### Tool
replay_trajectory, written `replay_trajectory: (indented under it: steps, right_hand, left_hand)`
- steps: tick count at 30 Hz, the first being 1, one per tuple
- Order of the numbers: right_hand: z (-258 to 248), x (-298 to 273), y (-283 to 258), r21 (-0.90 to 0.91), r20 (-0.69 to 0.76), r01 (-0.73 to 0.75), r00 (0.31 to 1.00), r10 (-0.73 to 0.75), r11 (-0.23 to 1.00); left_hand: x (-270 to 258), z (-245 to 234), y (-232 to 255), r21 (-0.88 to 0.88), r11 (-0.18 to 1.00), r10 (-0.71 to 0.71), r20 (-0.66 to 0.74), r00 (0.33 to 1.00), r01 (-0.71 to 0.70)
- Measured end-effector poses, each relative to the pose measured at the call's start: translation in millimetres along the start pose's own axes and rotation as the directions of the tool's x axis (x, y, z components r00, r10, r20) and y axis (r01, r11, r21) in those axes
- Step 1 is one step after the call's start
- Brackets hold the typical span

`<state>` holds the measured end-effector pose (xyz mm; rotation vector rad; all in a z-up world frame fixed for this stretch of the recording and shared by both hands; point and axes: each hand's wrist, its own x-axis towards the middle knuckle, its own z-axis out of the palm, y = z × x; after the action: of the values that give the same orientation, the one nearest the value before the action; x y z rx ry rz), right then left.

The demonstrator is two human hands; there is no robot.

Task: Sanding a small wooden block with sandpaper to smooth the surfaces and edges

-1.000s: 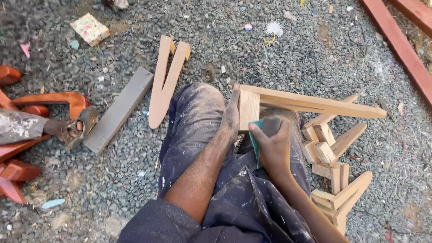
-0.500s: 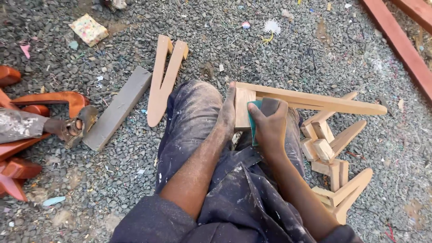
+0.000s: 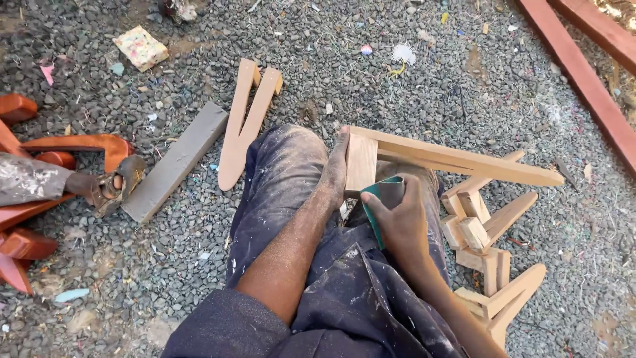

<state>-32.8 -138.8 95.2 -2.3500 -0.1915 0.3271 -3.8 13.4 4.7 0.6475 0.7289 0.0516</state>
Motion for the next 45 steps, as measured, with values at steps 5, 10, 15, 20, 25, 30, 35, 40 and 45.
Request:
replay_trajectory:
  steps: [5, 10, 15, 20, 25, 30, 35, 40, 45]
  right_hand:
    - [-5, 13, 19, -0.142, -0.073, 0.292, 0.95, -0.304, 0.946]
    - [9, 33, 6, -0.304, -0.018, 0.644, 0.733, -0.68, 0.702]
    - [-13, 42, 16, -0.306, 0.006, 0.57, 0.802, -0.597, 0.763]
    - [-16, 36, -10, -0.346, 0.035, 0.464, 0.875, -0.483, 0.816]
    - [-21, 40, -6, -0.287, 0.07, 0.289, 0.957, -0.281, 0.914]
    - [-15, 40, -30, -0.188, 0.103, 0.18, 0.981, -0.163, 0.966]
    - [-12, 53, -49, -0.276, 0.059, 0.2, 0.98, -0.191, 0.94]
    - [-12, 60, -43, -0.331, 0.233, 0.305, 0.944, -0.236, 0.893]
    - [-18, 70, -57, -0.272, 0.136, 0.28, 0.958, -0.251, 0.921]
  left_hand:
    - [-17, 10, 8, -0.031, 0.999, -0.013, -0.007, 1.0, 0.013]
    - [-9, 17, 9, -0.08, 0.997, -0.001, 0.015, 1.0, 0.002]
    - [3, 3, 1, -0.069, 0.993, -0.094, 0.017, 0.995, 0.095]
    - [-2, 5, 8, -0.104, 0.988, -0.119, -0.004, 0.993, 0.118]
    - [7, 3, 9, -0.109, 0.986, -0.125, 0.045, 0.991, 0.129]
    - [-2, 11, 13, -0.056, 0.996, -0.066, 0.081, 0.994, 0.071]
    - [0, 6, 3, -0.032, 0.997, -0.072, 0.107, 0.992, 0.075]
    - [-2, 10, 18, 0.057, 0.993, -0.11, 0.13, 0.985, 0.103]
    - [0, 12, 21, 0.002, 0.988, -0.152, 0.185, 0.971, 0.154]
